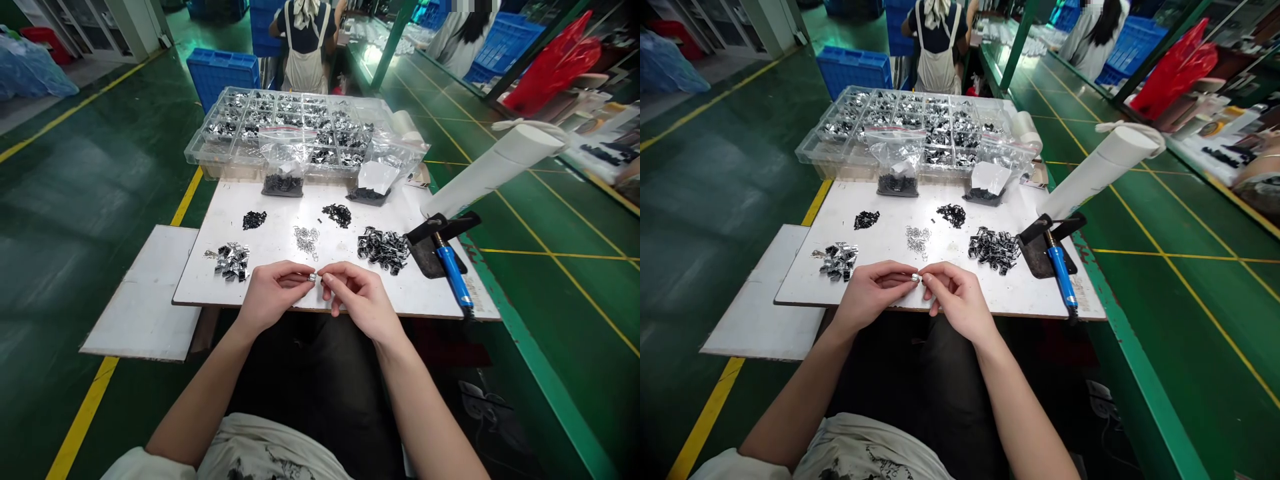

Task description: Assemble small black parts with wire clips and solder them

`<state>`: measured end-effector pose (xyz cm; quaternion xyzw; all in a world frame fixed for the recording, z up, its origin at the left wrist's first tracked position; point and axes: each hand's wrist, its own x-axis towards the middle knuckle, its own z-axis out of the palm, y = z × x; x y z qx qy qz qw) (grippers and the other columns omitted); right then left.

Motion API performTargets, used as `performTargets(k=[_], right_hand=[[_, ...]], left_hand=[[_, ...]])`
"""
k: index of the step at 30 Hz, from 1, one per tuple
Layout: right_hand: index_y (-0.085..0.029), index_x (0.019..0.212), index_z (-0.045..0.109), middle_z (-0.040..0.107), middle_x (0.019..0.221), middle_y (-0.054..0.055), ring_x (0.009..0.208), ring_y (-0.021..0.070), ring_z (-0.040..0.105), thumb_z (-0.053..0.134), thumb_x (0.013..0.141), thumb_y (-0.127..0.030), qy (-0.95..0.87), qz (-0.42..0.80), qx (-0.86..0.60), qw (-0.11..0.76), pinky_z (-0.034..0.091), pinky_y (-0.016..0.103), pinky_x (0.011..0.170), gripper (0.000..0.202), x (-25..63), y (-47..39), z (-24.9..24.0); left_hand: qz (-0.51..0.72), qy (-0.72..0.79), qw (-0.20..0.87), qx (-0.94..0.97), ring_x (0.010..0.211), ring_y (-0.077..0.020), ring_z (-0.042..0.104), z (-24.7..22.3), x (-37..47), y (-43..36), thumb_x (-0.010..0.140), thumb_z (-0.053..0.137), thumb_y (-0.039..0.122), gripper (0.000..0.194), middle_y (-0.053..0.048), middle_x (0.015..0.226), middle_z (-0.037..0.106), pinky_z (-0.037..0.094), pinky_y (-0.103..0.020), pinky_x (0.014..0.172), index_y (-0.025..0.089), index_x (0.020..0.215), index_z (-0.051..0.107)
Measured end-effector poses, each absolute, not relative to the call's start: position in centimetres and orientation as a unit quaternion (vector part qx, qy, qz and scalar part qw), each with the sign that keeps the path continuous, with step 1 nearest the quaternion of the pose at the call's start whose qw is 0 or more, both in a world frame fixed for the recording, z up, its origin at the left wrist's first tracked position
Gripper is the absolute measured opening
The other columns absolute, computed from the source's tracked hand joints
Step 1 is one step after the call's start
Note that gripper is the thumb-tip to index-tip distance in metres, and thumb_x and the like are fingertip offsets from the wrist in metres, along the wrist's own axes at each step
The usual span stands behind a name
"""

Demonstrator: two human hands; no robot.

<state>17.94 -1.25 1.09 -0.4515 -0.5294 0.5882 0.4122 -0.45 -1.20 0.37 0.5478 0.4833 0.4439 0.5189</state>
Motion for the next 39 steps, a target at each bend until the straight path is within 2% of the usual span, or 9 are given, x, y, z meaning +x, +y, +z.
performTargets(k=[5, 10, 16, 19, 22, 28, 35, 39], right_hand=[[-0.017, 0.091, 0.076, 0.071, 0.065, 0.002, 0.052, 0.011, 0.063, 0.076, 0.083, -0.036, -0.497, 0.598, -0.441, 0.448, 0.053, 0.022, 0.05, 0.02, 17.92, -1.29, 1.16], [-0.017, 0.083, 0.079, 0.071, 0.061, 0.003, 0.052, 0.0124, 0.062, 0.085, 0.072, -0.03, -0.479, 0.604, -0.441, 0.461, 0.054, 0.025, 0.052, 0.018, 18.02, -1.04, 0.96], [-0.018, 0.083, 0.081, 0.075, 0.074, 0.006, 0.057, 0.0132, 0.064, 0.085, 0.07, -0.029, -0.489, 0.596, -0.446, 0.454, 0.053, 0.026, 0.053, 0.017, 18.1, -0.85, 0.49], [-0.018, 0.084, 0.081, 0.074, 0.07, 0.004, 0.056, 0.0131, 0.063, 0.086, 0.069, -0.03, -0.494, 0.586, -0.458, 0.45, 0.053, 0.026, 0.055, 0.02, 18.1, -0.86, 0.46], [-0.018, 0.09, 0.08, 0.072, 0.063, 0.003, 0.054, 0.0126, 0.062, 0.086, 0.07, -0.031, -0.499, 0.578, -0.473, 0.441, 0.052, 0.026, 0.056, 0.025, 18.19, -0.94, 0.49], [-0.016, 0.089, 0.076, 0.069, 0.064, 0.001, 0.056, 0.0113, 0.06, 0.078, 0.079, -0.032, -0.533, 0.545, -0.487, 0.427, 0.051, 0.024, 0.057, 0.018, 18.3, -1.16, 0.59], [-0.017, 0.096, 0.067, 0.067, 0.074, 0.0, 0.044, 0.0063, 0.048, 0.07, 0.087, -0.038, -0.536, 0.565, -0.489, 0.393, 0.039, 0.02, 0.04, 0.023, 17.98, -1.55, 0.93], [-0.017, 0.094, 0.069, 0.064, 0.068, -0.002, 0.041, 0.006, 0.045, 0.072, 0.085, -0.039, -0.537, 0.556, -0.504, 0.385, 0.036, 0.019, 0.036, 0.024, 17.95, -1.52, 0.83]], left_hand=[[0.441, 0.481, 0.509, 0.561, 0.087, -0.0225, 0.077, 0.26, -0.54, -1.23, 0.078, 0.077, 0.021, 0.019, -0.007, 0.094, 0.079, 0.064, -0.033, 0.086, 0.015, 0.096, 0.079], [0.44, 0.483, 0.5, 0.568, 0.083, -0.0207, 0.076, 0.22, -0.52, -1.29, 0.078, 0.077, 0.021, 0.018, -0.006, 0.09, 0.08, 0.064, -0.031, 0.083, 0.016, 0.095, 0.078], [0.44, 0.482, 0.485, 0.582, 0.083, -0.0197, 0.076, 0.25, -0.45, -1.3, 0.079, 0.076, 0.02, 0.017, -0.005, 0.091, 0.08, 0.064, -0.029, 0.081, 0.016, 0.096, 0.078], [0.442, 0.478, 0.478, 0.59, 0.083, -0.0192, 0.076, 0.07, -0.4, -1.29, 0.08, 0.075, 0.02, 0.016, -0.004, 0.091, 0.08, 0.064, -0.028, 0.082, 0.017, 0.096, 0.079], [0.444, 0.483, 0.473, 0.587, 0.083, -0.0193, 0.077, -0.16, -0.4, -1.32, 0.08, 0.076, 0.021, 0.018, -0.004, 0.091, 0.08, 0.064, -0.029, 0.082, 0.017, 0.097, 0.078], [0.448, 0.493, 0.471, 0.579, 0.081, -0.0192, 0.077, -0.33, -0.33, -1.45, 0.078, 0.078, 0.022, 0.016, -0.004, 0.088, 0.08, 0.065, -0.028, 0.082, 0.017, 0.094, 0.078], [0.447, 0.485, 0.461, 0.593, 0.081, -0.0183, 0.077, 0.1, -0.23, -1.55, 0.08, 0.075, 0.017, 0.013, -0.003, 0.089, 0.08, 0.064, -0.027, 0.081, 0.017, 0.092, 0.079], [0.448, 0.48, 0.451, 0.604, 0.081, -0.0174, 0.076, 0.06, -0.22, -1.62, 0.08, 0.074, 0.015, 0.012, -0.003, 0.089, 0.079, 0.064, -0.026, 0.081, 0.017, 0.092, 0.078]])
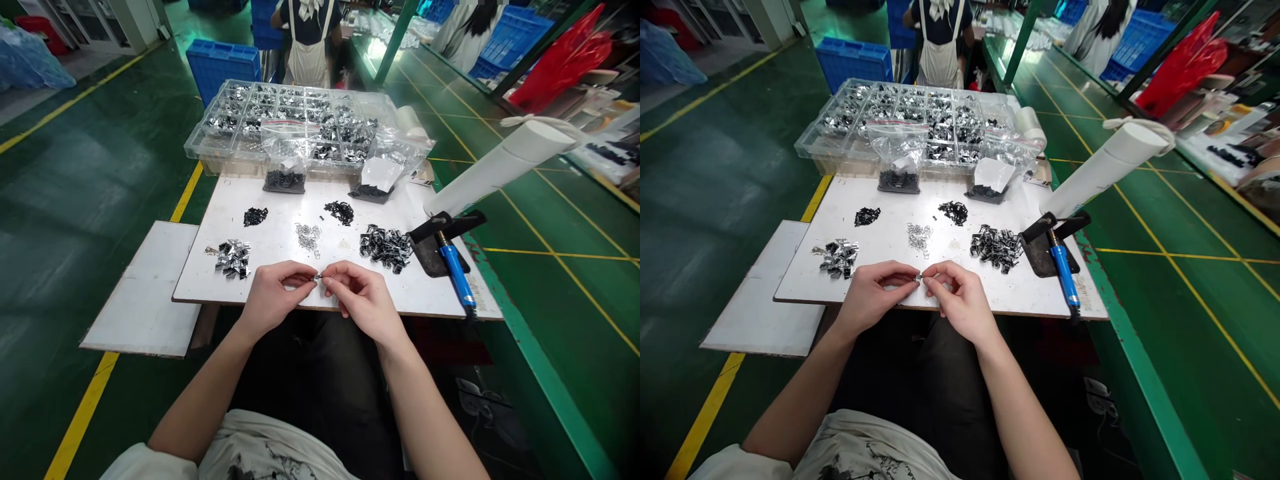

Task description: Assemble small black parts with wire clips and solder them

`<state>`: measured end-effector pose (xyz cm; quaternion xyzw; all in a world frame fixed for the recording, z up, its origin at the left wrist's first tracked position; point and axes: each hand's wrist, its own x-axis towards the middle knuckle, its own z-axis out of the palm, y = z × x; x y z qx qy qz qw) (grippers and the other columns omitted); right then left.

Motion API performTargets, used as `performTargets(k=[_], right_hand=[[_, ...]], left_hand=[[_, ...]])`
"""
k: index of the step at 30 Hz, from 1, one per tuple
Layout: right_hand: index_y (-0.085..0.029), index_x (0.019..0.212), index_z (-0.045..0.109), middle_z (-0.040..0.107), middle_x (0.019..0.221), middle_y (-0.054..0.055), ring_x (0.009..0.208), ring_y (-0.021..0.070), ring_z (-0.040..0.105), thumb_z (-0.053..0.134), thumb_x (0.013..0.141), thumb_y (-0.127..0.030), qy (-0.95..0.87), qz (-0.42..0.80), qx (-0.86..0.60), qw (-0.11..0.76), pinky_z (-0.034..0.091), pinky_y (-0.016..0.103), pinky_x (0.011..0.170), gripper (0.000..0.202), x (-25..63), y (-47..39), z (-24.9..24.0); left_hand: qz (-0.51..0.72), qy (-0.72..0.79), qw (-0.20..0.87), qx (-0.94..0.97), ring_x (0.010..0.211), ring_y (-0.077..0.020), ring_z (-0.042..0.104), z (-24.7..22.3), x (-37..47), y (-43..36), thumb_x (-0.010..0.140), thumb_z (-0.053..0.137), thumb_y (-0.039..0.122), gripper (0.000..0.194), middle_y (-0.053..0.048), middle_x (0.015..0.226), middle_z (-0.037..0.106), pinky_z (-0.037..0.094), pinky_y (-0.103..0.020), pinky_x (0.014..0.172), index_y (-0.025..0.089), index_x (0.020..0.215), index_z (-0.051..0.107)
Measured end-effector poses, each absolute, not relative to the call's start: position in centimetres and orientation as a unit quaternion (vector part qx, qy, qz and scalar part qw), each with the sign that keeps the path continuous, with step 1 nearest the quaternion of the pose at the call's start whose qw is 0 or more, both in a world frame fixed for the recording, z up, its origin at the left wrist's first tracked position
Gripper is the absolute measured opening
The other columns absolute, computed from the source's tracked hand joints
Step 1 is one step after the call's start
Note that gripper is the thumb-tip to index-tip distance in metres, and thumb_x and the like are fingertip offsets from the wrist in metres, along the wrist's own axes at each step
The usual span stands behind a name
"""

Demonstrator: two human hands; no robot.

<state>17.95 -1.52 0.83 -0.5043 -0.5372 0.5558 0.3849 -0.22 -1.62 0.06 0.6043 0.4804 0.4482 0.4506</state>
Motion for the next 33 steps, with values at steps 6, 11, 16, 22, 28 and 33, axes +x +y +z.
performTargets(k=[6, 11, 16, 22, 28, 33], right_hand=[[-0.017, 0.091, 0.071, 0.061, 0.057, -0.003, 0.039, 0.0066, 0.042, 0.078, 0.079, -0.039, -0.527, 0.551, -0.514, 0.393, 0.032, 0.019, 0.034, 0.026, 17.9, -1.3, 0.6], [-0.017, 0.089, 0.069, 0.056, 0.051, -0.005, 0.04, 0.0066, 0.043, 0.082, 0.075, -0.037, -0.52, 0.556, -0.512, 0.398, 0.03, 0.018, 0.036, 0.028, 17.9, -1.1, 0.5], [-0.016, 0.088, 0.069, 0.059, 0.06, -0.002, 0.046, 0.0087, 0.05, 0.084, 0.072, -0.042, -0.518, 0.563, -0.513, 0.389, 0.031, 0.019, 0.035, 0.034, 18.0, -0.9, 0.5], [-0.016, 0.085, 0.069, 0.06, 0.061, -0.001, 0.045, 0.0086, 0.05, 0.086, 0.068, -0.044, -0.509, 0.575, -0.515, 0.381, 0.032, 0.019, 0.036, 0.037, 18.0, -0.7, 0.7], [-0.017, 0.084, 0.071, 0.055, 0.052, -0.004, 0.046, 0.0106, 0.05, 0.081, 0.076, -0.042, -0.553, 0.522, -0.523, 0.384, 0.037, 0.023, 0.042, 0.028, 17.8, -1.0, 0.5], [-0.021, 0.091, 0.073, 0.071, 0.09, 0.006, 0.07, 0.0156, 0.065, 0.066, 0.09, -0.03, -0.663, 0.366, -0.485, 0.436, 0.05, 0.028, 0.056, 0.011, 17.2, -2.1, 0.1]], left_hand=[[0.45, 0.474, 0.44, 0.616, 0.08, -0.017, 0.076, 0.0, -0.1, -1.6, 0.081, 0.073, 0.013, 0.012, -0.003, 0.089, 0.079, 0.063, -0.026, 0.079, 0.016, 0.092, 0.078], [0.448, 0.476, 0.436, 0.619, 0.08, -0.0176, 0.076, 0.1, -0.1, -1.5, 0.081, 0.072, 0.013, 0.012, -0.004, 0.089, 0.078, 0.063, -0.027, 0.079, 0.017, 0.091, 0.078], [0.444, 0.471, 0.421, 0.635, 0.081, -0.0187, 0.075, 0.1, -0.2, -1.6, 0.083, 0.071, 0.015, 0.012, -0.004, 0.089, 0.079, 0.063, -0.028, 0.078, 0.018, 0.092, 0.078], [0.441, 0.467, 0.394, 0.657, 0.08, -0.0176, 0.074, 0.1, -0.2, -1.8, 0.084, 0.07, 0.014, 0.012, -0.003, 0.089, 0.079, 0.061, -0.026, 0.075, 0.019, 0.091, 0.078], [0.444, 0.476, 0.388, 0.653, 0.078, -0.017, 0.075, 0.1, -0.1, -1.8, 0.083, 0.071, 0.013, 0.012, -0.003, 0.087, 0.079, 0.062, -0.026, 0.074, 0.018, 0.09, 0.078], [0.45, 0.482, 0.427, 0.619, 0.08, -0.0185, 0.076, 0.0, -0.2, -1.7, 0.081, 0.073, 0.016, 0.013, -0.003, 0.089, 0.08, 0.064, -0.028, 0.08, 0.017, 0.093, 0.078]])
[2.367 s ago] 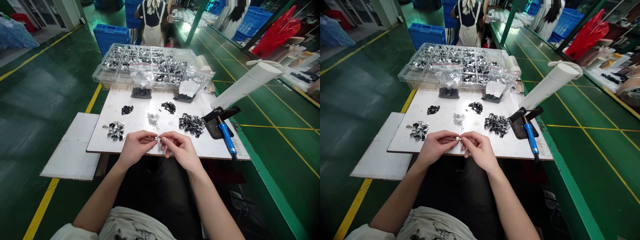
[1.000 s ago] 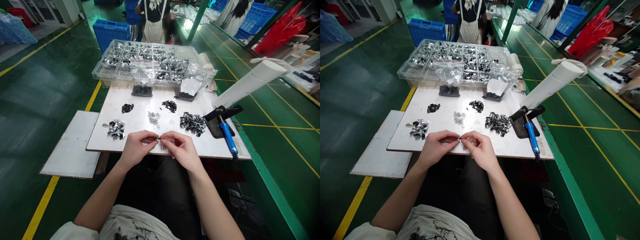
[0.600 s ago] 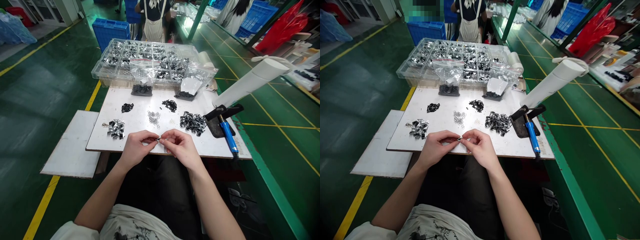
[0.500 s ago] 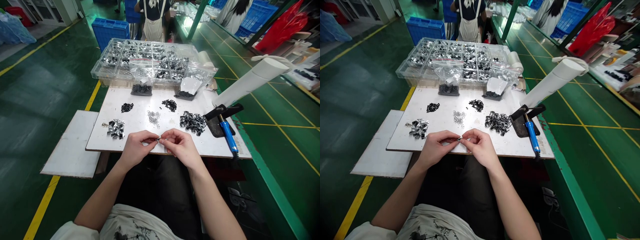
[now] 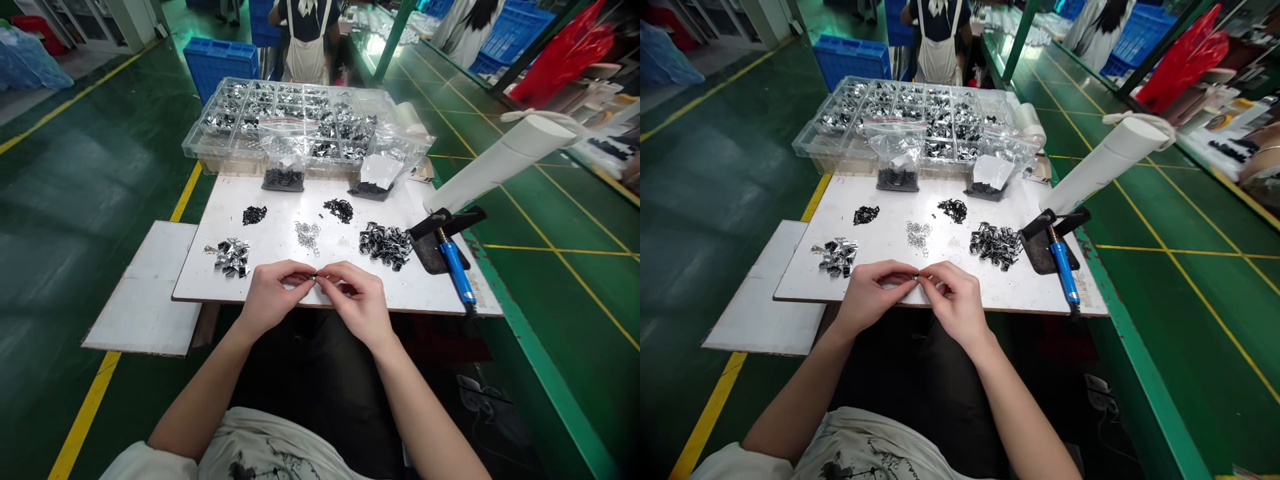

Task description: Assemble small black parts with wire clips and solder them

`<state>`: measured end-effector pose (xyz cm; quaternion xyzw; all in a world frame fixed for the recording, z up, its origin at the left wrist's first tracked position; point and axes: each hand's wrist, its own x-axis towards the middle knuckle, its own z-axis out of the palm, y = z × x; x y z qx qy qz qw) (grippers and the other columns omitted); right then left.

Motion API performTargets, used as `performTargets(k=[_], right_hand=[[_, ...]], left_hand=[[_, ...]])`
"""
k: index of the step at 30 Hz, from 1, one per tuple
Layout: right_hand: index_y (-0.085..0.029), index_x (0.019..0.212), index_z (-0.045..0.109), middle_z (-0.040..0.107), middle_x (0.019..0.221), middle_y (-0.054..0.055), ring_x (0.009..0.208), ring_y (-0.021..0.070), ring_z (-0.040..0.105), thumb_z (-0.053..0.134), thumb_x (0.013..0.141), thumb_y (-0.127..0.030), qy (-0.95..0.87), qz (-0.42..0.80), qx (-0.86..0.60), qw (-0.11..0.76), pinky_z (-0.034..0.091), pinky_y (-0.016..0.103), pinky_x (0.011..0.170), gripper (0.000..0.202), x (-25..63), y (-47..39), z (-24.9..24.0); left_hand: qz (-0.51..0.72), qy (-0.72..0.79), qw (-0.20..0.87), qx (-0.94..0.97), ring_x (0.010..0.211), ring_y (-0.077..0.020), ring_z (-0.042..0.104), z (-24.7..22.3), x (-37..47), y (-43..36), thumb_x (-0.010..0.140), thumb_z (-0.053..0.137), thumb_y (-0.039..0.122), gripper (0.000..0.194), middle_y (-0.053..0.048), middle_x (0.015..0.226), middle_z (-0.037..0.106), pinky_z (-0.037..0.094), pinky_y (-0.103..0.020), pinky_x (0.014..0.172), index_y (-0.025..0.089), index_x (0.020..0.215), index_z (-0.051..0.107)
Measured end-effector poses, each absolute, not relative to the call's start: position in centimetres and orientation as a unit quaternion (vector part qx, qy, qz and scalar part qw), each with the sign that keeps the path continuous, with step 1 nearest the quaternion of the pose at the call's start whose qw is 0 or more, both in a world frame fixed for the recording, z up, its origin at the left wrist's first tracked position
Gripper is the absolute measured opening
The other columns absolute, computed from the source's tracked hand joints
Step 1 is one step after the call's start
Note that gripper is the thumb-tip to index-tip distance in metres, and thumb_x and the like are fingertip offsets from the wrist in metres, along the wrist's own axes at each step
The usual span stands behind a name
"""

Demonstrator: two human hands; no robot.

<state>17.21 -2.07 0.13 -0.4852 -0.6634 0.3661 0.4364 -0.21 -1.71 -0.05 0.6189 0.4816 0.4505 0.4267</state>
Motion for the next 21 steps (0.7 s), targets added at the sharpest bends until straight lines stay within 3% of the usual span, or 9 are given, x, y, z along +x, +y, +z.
performTargets(k=[11, 16, 21], right_hand=[[-0.022, 0.119, 0.067, 0.067, 0.107, 0.012, 0.088, 0.0195, 0.068, 0.053, 0.096, -0.014, -0.792, 0.165, -0.404, 0.427, 0.059, 0.032, 0.071, 0.029, 17.1, -2.6, -0.9], [-0.021, 0.133, 0.058, 0.063, 0.119, 0.016, 0.092, 0.0205, 0.068, 0.054, 0.096, -0.014, -0.818, 0.166, -0.386, 0.393, 0.06, 0.034, 0.074, 0.038, 17.5, -2.5, -1.4], [-0.024, 0.126, 0.063, 0.065, 0.113, 0.012, 0.087, 0.0182, 0.068, 0.056, 0.097, -0.016, -0.797, 0.198, -0.39, 0.416, 0.06, 0.032, 0.072, 0.031, 18.0, -2.2, -1.3]], left_hand=[[0.457, 0.497, 0.44, 0.592, 0.081, -0.02, 0.077, -0.3, -0.3, -1.6, 0.08, 0.074, 0.02, 0.013, -0.004, 0.089, 0.079, 0.065, -0.031, 0.081, 0.017, 0.092, 0.077], [0.457, 0.495, 0.461, 0.578, 0.084, -0.0196, 0.076, -0.1, -0.2, -1.4, 0.079, 0.073, 0.019, 0.02, -0.005, 0.092, 0.079, 0.064, -0.029, 0.084, 0.015, 0.098, 0.076], [0.438, 0.472, 0.489, 0.589, 0.089, -0.021, 0.077, 0.2, -0.5, -1.5, 0.08, 0.07, 0.015, 0.026, -0.006, 0.098, 0.079, 0.064, -0.03, 0.085, 0.015, 0.105, 0.075]])
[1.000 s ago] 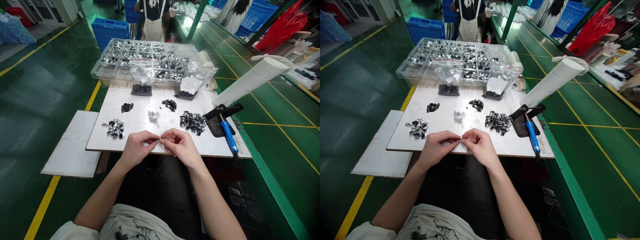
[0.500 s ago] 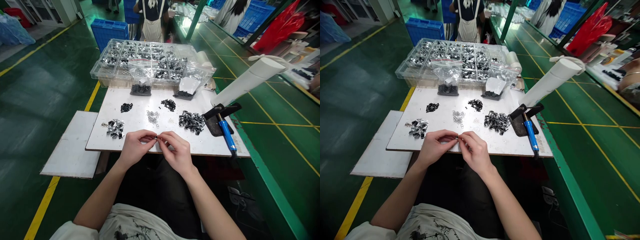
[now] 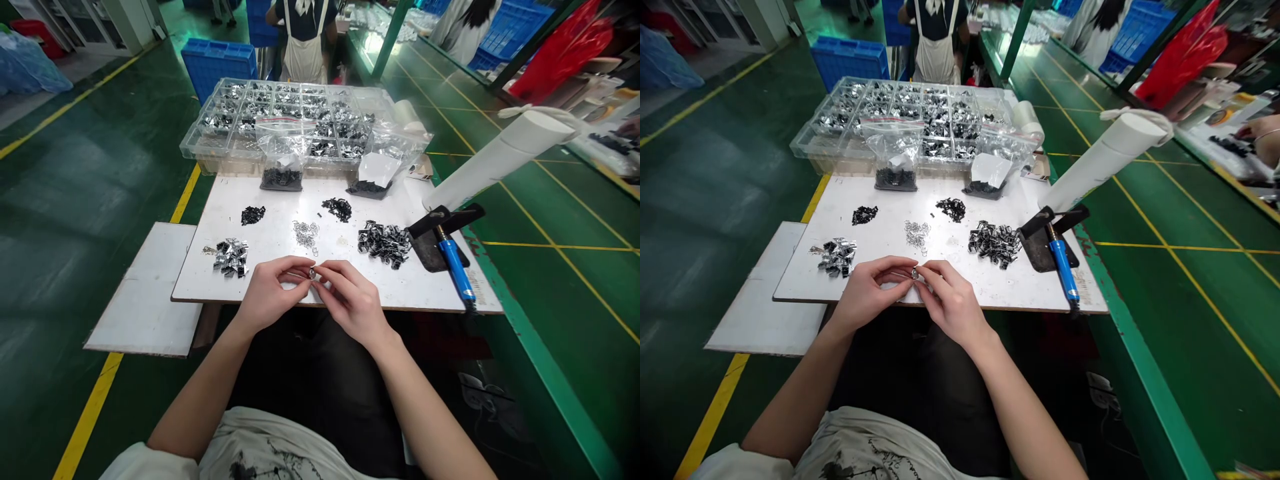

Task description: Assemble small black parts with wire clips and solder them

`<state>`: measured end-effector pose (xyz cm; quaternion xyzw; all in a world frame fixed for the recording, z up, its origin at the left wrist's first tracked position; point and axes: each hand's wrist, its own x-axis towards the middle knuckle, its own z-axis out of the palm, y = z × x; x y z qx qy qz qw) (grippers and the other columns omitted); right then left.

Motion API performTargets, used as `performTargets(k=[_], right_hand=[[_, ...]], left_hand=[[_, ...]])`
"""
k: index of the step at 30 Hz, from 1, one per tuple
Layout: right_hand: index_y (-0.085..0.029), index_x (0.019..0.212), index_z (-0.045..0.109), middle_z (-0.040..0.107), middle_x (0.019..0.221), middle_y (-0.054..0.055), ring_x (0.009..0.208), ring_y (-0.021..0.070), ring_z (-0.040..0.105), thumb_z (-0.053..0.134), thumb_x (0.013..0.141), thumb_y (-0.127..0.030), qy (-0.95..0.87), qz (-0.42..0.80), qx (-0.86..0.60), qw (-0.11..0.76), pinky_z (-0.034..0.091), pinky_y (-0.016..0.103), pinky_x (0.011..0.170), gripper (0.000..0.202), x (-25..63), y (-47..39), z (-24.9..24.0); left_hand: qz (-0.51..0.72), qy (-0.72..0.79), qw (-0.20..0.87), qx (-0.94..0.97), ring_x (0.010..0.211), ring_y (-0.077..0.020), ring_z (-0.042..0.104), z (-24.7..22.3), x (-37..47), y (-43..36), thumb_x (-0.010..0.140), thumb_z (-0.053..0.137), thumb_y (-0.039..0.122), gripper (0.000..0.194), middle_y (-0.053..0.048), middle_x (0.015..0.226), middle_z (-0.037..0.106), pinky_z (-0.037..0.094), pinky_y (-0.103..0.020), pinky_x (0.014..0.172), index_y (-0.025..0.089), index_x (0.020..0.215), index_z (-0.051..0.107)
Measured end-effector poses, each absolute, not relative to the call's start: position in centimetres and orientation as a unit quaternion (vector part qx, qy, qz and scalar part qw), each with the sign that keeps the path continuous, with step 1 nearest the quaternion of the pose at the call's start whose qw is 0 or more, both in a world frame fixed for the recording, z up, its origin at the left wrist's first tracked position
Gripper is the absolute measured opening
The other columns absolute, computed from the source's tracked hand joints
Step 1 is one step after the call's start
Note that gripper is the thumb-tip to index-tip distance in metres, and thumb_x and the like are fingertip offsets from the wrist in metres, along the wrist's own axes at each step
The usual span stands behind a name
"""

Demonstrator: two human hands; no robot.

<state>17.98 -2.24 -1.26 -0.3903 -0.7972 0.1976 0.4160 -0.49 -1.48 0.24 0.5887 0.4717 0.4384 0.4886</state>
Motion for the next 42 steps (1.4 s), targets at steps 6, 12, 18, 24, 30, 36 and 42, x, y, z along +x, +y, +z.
performTargets(k=[6, 12, 18, 24, 30, 36, 42], right_hand=[[-0.024, 0.115, 0.069, 0.065, 0.106, 0.009, 0.078, 0.0152, 0.065, 0.058, 0.097, -0.023, -0.747, 0.297, -0.406, 0.434, 0.057, 0.028, 0.061, 0.021, 18.0, -2.2, -0.7], [-0.023, 0.106, 0.071, 0.066, 0.103, 0.007, 0.076, 0.0142, 0.063, 0.064, 0.093, -0.027, -0.696, 0.372, -0.429, 0.439, 0.054, 0.026, 0.06, 0.016, 17.8, -2.1, -0.1], [-0.022, 0.098, 0.073, 0.067, 0.099, 0.006, 0.078, 0.0155, 0.064, 0.071, 0.088, -0.03, -0.619, 0.465, -0.445, 0.45, 0.052, 0.027, 0.059, 0.013, 17.3, -1.8, 0.3], [-0.021, 0.095, 0.077, 0.069, 0.094, 0.005, 0.072, 0.0135, 0.063, 0.078, 0.081, -0.031, -0.556, 0.534, -0.447, 0.454, 0.052, 0.025, 0.057, 0.017, 17.3, -1.6, 0.2], [-0.019, 0.091, 0.079, 0.07, 0.085, 0.004, 0.063, 0.0122, 0.062, 0.083, 0.074, -0.035, -0.524, 0.565, -0.448, 0.454, 0.053, 0.025, 0.053, 0.023, 17.2, -1.5, 0.6], [-0.022, 0.091, 0.081, 0.071, 0.091, 0.005, 0.065, 0.0131, 0.064, 0.08, 0.079, -0.036, -0.533, 0.559, -0.446, 0.453, 0.053, 0.024, 0.051, 0.019, 17.1, -1.9, 0.9], [-0.022, 0.093, 0.08, 0.07, 0.09, 0.006, 0.066, 0.0138, 0.063, 0.068, 0.09, -0.033, -0.63, 0.436, -0.47, 0.438, 0.051, 0.026, 0.053, 0.017, 17.1, -1.9, 0.9]], left_hand=[[0.445, 0.471, 0.483, 0.59, 0.085, -0.0203, 0.076, 0.3, -0.5, -1.5, 0.081, 0.071, 0.016, 0.02, -0.006, 0.097, 0.079, 0.064, -0.03, 0.082, 0.017, 0.1, 0.078], [0.473, 0.458, 0.474, 0.584, 0.088, -0.0188, 0.074, 0.4, -0.3, -1.6, 0.082, 0.073, 0.016, 0.02, -0.005, 0.095, 0.078, 0.062, -0.026, 0.079, 0.021, 0.099, 0.082], [0.485, 0.465, 0.454, 0.585, 0.087, -0.0181, 0.072, 0.3, -0.3, -1.6, 0.083, 0.073, 0.018, 0.019, -0.005, 0.094, 0.076, 0.061, -0.025, 0.074, 0.022, 0.099, 0.082], [0.487, 0.48, 0.41, 0.603, 0.088, -0.0183, 0.072, 0.1, -0.3, -1.5, 0.084, 0.073, 0.018, 0.015, -0.005, 0.095, 0.077, 0.059, -0.026, 0.079, 0.023, 0.095, 0.083], [0.504, 0.479, 0.435, 0.572, 0.088, -0.0193, 0.075, 0.2, -0.1, -1.7, 0.08, 0.076, 0.017, 0.01, -0.005, 0.094, 0.079, 0.062, -0.027, 0.083, 0.017, 0.089, 0.081], [0.495, 0.496, 0.47, 0.537, 0.081, -0.0189, 0.077, 0.3, -0.2, -1.9, 0.078, 0.078, 0.02, 0.01, -0.004, 0.086, 0.08, 0.064, -0.026, 0.081, 0.016, 0.088, 0.079], [0.488, 0.496, 0.463, 0.549, 0.081, -0.0174, 0.076, 0.0, -0.2, -1.9, 0.077, 0.081, 0.023, 0.02, -0.003, 0.085, 0.078, 0.063, -0.025, 0.079, 0.017, 0.095, 0.077]])
